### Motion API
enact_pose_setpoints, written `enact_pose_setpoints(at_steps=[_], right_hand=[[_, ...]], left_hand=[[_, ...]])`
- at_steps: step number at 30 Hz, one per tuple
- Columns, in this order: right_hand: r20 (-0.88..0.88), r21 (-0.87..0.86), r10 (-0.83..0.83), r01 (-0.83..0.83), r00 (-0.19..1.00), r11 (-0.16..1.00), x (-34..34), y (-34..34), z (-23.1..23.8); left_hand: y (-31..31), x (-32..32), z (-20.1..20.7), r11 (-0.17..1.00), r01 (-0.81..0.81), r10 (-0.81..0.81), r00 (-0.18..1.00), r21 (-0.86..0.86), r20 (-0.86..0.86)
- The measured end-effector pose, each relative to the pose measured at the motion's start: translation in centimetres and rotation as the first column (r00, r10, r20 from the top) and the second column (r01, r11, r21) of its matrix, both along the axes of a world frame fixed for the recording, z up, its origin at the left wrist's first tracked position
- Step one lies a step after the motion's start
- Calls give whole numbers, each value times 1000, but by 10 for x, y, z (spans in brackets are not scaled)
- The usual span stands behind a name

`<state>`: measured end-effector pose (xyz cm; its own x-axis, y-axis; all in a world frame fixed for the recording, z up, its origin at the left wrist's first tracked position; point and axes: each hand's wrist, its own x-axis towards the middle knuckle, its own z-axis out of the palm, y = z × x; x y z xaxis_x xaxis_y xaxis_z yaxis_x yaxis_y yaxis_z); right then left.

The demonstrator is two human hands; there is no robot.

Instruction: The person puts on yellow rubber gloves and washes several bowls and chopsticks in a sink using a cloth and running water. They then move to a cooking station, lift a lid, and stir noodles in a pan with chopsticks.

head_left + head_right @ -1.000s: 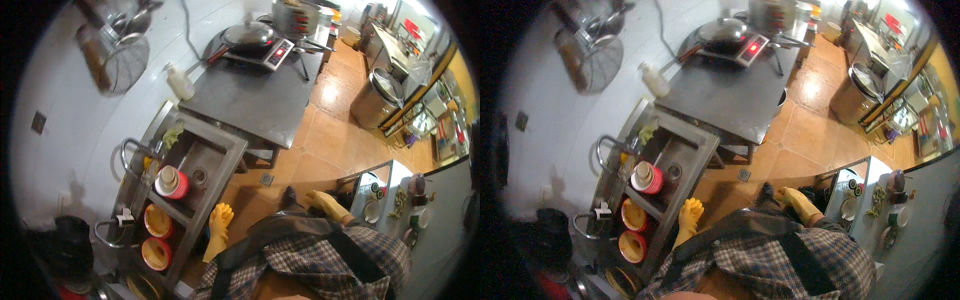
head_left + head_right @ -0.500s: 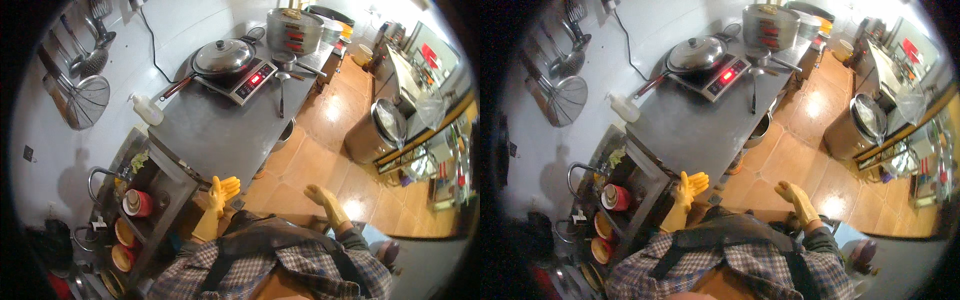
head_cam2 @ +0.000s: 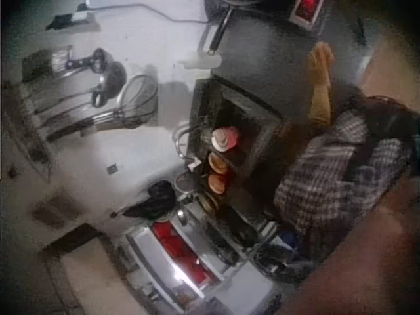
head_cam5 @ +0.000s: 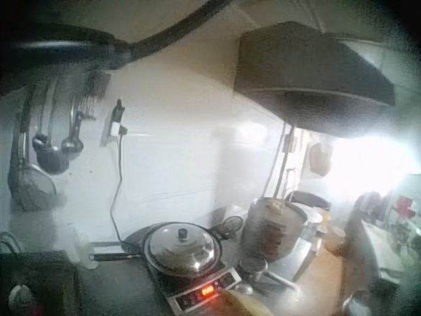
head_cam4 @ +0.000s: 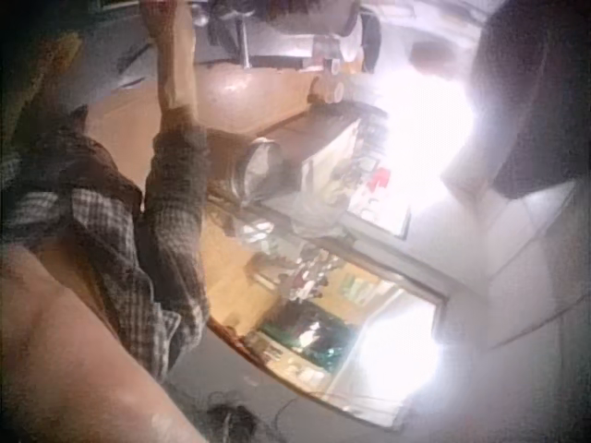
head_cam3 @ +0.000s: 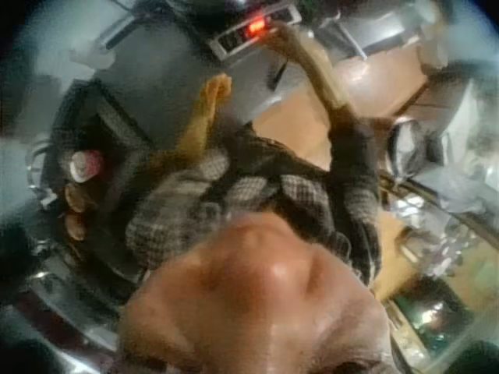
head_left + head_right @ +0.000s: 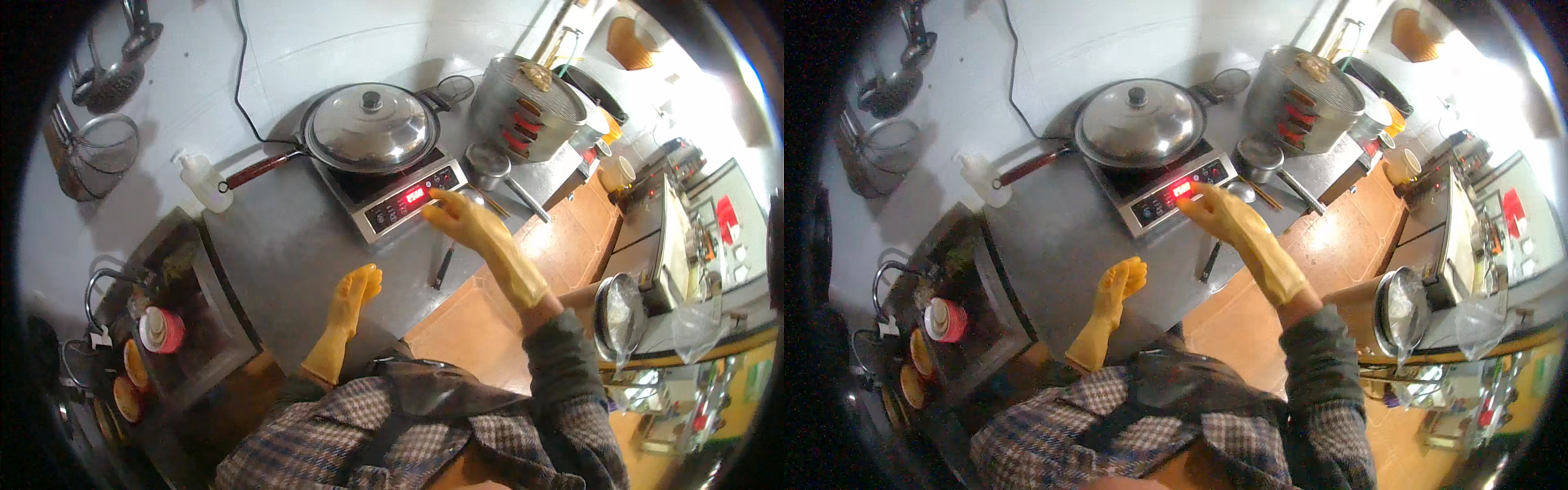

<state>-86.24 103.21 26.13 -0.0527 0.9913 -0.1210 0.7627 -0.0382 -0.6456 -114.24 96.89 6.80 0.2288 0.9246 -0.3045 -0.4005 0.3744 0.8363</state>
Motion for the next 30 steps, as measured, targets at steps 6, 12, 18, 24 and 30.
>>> enact_pose_setpoints(at_steps=[6,12,18,24,30], right_hand=[[203,200,183,-224,962,954,-24,192,23],[391,205,353,-454,850,867,-51,325,19],[437,285,284,-431,854,856,-13,365,60],[187,442,144,-214,972,871,284,476,132],[284,385,-374,252,883,888,531,451,93]], left_hand=[[12,10,7,987,-152,154,986,43,-67],[-39,-8,11,872,-460,485,856,167,-176],[-83,16,1,664,-747,699,631,-20,-337],[-75,125,-7,701,-695,702,712,161,15],[-3,245,26,751,-655,652,717,84,-245]])
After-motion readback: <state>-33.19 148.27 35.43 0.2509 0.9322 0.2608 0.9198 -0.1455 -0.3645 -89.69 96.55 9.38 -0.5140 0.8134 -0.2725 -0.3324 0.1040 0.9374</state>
